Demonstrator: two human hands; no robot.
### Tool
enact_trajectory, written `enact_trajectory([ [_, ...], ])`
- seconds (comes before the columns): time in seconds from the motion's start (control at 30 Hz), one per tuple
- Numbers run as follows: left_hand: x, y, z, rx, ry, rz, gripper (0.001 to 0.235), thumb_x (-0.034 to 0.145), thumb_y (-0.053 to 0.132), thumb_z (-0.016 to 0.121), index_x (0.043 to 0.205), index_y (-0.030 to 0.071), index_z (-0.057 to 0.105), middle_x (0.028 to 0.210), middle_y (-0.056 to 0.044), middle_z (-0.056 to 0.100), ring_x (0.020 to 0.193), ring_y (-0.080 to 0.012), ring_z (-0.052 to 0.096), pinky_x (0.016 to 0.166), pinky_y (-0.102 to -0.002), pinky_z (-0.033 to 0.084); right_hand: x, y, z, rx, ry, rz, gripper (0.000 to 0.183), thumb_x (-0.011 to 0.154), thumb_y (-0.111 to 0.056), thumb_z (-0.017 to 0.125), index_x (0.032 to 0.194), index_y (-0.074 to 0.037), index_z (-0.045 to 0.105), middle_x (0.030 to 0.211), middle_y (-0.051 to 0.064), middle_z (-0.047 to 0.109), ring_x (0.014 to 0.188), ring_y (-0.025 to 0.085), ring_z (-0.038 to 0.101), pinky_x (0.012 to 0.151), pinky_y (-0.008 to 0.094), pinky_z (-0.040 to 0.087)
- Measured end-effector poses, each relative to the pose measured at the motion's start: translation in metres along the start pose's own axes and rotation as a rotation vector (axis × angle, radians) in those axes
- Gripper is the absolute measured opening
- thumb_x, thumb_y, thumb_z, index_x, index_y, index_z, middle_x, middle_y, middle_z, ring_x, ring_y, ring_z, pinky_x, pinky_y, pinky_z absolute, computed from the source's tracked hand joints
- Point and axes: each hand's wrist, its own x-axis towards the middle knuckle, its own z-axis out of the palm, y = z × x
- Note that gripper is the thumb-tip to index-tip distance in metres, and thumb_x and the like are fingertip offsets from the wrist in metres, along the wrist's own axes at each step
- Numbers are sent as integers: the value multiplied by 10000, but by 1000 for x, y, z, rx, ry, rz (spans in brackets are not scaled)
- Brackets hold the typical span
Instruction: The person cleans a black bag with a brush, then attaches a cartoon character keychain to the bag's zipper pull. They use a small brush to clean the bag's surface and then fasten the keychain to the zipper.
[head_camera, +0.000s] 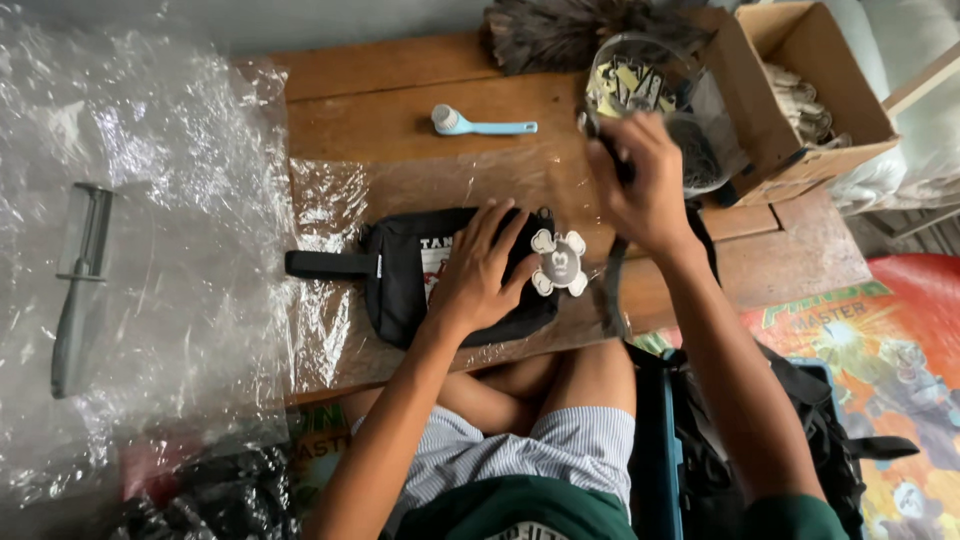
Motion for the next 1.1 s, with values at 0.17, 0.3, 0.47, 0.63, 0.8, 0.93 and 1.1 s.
enact_trajectory([
  [0.17,0,1,3,56,-7,5,599,1037,474,573,1456,48,522,1506,-213,466,1449,-452,396,1020,-561,444,-40,-19,2,106,-227,150,55,943,-33,681,972,-27,727,755,152,642,762,385,644,696,460,514],
  [0.3,7,-9,16,-3,11,-74,492,1014,439,585,1393,125,602,1428,-154,529,1379,-427,469,985,-572,469,-58,3,20,2,-351,450,198,976,-199,662,1108,-56,697,787,182,701,807,436,684,704,544,512],
  [0.47,26,-32,45,-9,22,-255,389,1002,537,571,1234,264,722,1213,5,631,1199,-324,611,892,-520,511,-69,22,29,-5,-380,558,262,960,-243,650,1163,-80,630,863,160,731,891,429,700,768,572,533],
  [0.63,42,-16,42,-57,48,-448,288,806,493,780,1027,308,791,1074,36,610,1159,-284,575,925,-517,487,-64,11,30,-4,-375,579,219,975,-227,633,1117,-60,632,852,196,723,899,453,692,757,603,516],
  [0.8,33,-7,38,-146,176,-352,113,829,330,802,934,290,799,1031,61,622,1121,-258,576,924,-487,471,-67,10,35,45,-349,595,184,983,-240,624,1091,-92,615,832,140,725,849,395,705,732,537,537],
  [0.93,29,-13,51,-128,236,-312,98,874,337,787,929,256,784,1056,81,600,1157,-226,531,953,-479,403,-72,16,40,69,-323,580,103,979,-197,647,1049,-128,619,828,67,735,746,261,711,692,434,552],
  [1.1,28,-6,45,-133,264,-291,55,888,277,774,913,228,777,1039,77,591,1137,-238,546,920,-478,410,-67,4,38,135,-318,640,210,953,-150,667,1151,-109,611,871,107,745,811,289,738,748,436,585],
])
